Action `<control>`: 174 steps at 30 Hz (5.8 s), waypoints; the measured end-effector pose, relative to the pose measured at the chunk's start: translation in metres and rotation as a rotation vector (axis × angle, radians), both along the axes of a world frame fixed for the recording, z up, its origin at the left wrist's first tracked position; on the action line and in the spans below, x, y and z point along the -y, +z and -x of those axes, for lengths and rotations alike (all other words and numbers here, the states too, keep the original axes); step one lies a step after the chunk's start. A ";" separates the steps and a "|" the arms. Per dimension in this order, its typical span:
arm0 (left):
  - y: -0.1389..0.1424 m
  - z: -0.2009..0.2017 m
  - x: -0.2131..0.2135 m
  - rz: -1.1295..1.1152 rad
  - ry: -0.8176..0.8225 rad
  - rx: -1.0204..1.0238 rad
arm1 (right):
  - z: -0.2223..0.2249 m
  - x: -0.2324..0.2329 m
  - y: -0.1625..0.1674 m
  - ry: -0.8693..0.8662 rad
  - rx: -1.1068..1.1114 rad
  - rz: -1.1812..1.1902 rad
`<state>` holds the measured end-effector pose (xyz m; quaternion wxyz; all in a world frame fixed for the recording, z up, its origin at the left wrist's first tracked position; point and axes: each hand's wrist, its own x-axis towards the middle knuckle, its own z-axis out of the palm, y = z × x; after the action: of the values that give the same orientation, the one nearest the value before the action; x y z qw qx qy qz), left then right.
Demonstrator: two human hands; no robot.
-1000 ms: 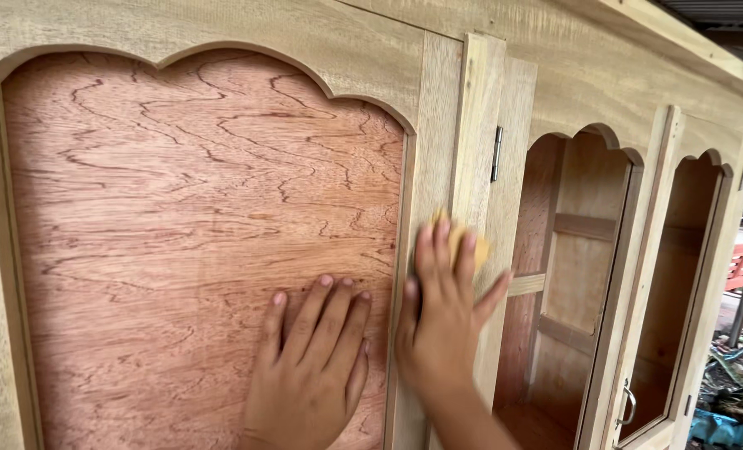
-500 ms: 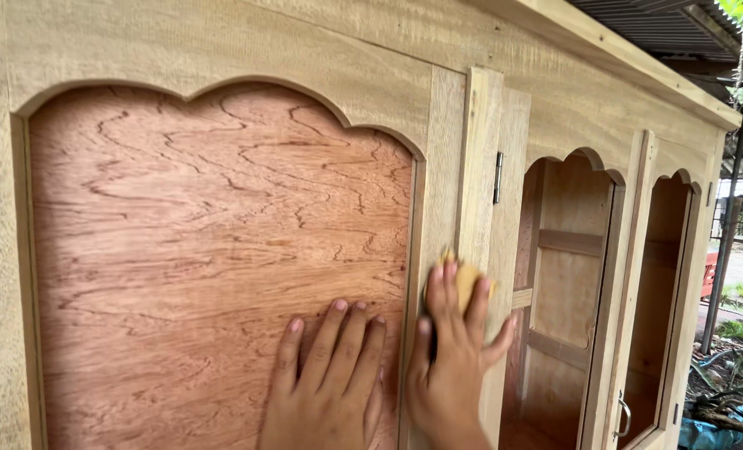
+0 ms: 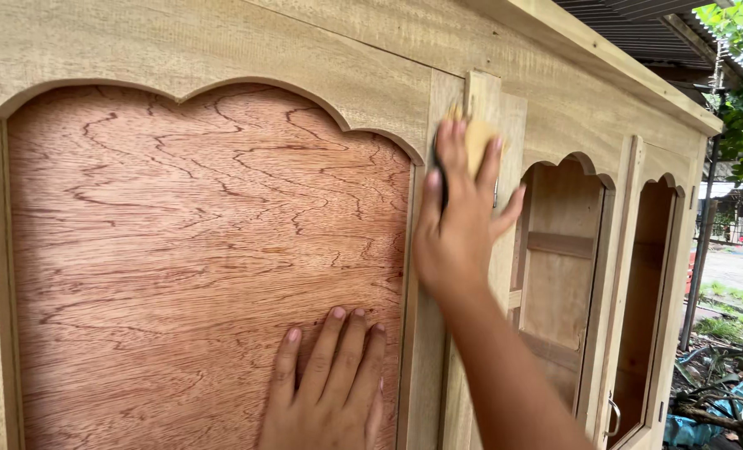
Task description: The person sands a wooden cabinet with sandpaper, rubbing the door panels, frame edges, top rail, and side surfaces by hand. They work around the cabinet, sanding the arched door panels, the top edge, the side panel, and the trim around the door opening, then sand the lower drawer area.
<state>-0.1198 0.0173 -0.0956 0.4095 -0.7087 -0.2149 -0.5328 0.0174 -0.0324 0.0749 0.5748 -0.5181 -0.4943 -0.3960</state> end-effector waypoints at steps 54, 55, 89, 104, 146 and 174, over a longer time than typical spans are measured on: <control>0.006 0.039 0.031 0.168 -0.196 -0.241 | -0.009 -0.012 -0.120 -0.195 0.161 0.138; 0.003 0.047 0.032 0.175 -0.177 -0.268 | -0.006 -0.011 -0.145 -0.202 0.163 0.148; -0.014 0.107 0.036 0.173 -0.283 -0.327 | 0.001 0.014 -0.353 -0.467 0.208 0.617; -0.014 0.105 0.041 0.174 -0.305 -0.284 | 0.030 0.007 -0.321 -0.244 0.052 0.405; -0.017 0.106 0.036 0.186 -0.241 -0.335 | 0.006 -0.003 -0.113 -0.013 0.237 0.033; -0.033 0.107 0.044 0.176 -0.129 -0.408 | 0.041 0.008 -0.284 0.031 -0.067 0.100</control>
<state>-0.2267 -0.0262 -0.1282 0.3462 -0.8470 -0.1273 -0.3828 -0.0239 -0.0402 -0.2094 0.5704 -0.5514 -0.5020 -0.3444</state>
